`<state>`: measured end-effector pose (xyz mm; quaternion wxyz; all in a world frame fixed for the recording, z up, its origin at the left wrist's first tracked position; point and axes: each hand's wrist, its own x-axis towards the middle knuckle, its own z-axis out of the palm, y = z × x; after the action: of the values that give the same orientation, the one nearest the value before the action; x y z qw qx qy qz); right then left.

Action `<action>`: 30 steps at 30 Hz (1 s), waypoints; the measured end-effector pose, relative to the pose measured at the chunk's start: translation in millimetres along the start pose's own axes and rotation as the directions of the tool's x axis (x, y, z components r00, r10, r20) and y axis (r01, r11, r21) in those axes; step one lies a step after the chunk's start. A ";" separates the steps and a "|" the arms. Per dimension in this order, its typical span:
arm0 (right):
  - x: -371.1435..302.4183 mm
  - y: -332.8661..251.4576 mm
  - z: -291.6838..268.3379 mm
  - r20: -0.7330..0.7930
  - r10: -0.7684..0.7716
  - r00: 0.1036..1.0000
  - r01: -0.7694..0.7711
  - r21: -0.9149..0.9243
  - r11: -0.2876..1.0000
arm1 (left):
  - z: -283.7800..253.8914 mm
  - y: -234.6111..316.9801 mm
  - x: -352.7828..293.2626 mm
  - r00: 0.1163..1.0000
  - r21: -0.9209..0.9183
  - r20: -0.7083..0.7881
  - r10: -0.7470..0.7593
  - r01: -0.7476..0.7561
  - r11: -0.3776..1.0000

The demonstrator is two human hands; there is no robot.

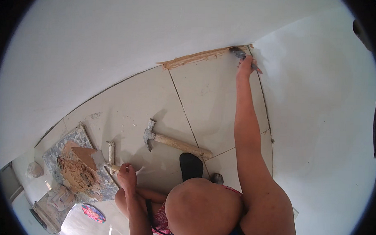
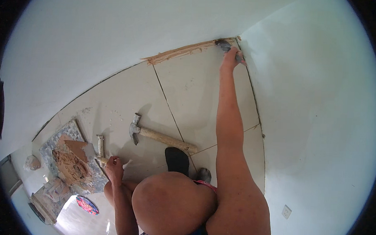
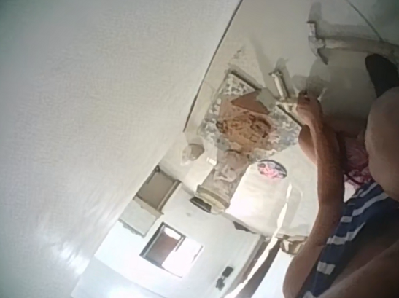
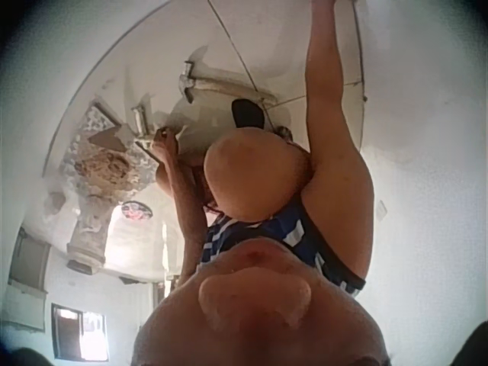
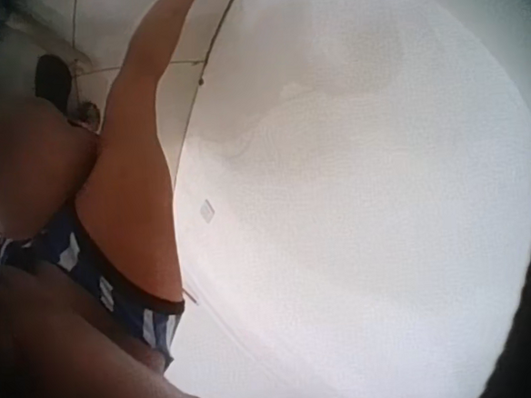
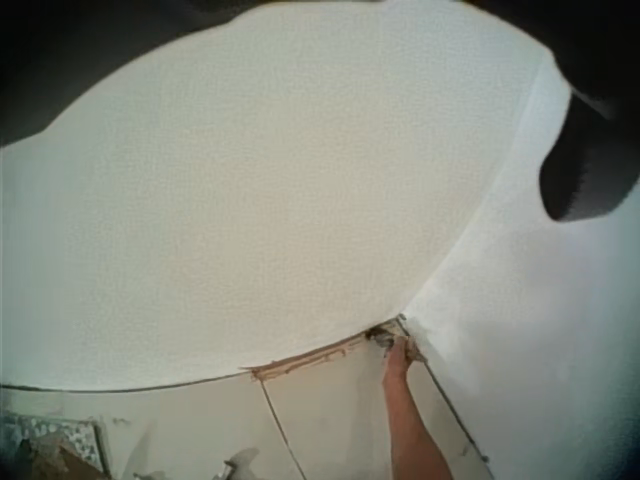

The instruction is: Repairing and sealing gaps in floor tiles using putty, a brush, and a cloth.

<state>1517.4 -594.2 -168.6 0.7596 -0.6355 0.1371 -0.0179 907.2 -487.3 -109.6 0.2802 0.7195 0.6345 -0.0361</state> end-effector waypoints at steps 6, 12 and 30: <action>16.3 -8.4 -6.7 0.008 -0.101 0.995 0.101 -0.023 0.995 | -2.5 1.3 1.8 0.998 0.063 0.025 -0.059 0.057 0.996; 30.1 0.0 -12.8 -0.033 -0.207 0.978 0.209 0.055 0.976 | -1.9 -1.9 1.6 0.998 0.031 0.025 -0.066 0.065 0.997; -136.1 39.0 37.9 0.169 -0.197 0.966 0.211 -0.068 0.975 | -2.8 -6.1 -0.3 1.000 0.064 0.000 -0.026 0.026 0.998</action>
<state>1389.6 -522.9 -175.3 0.7344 -0.6776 0.0097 -0.0386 900.7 -486.0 -109.3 0.2570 0.7197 0.6421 -0.0603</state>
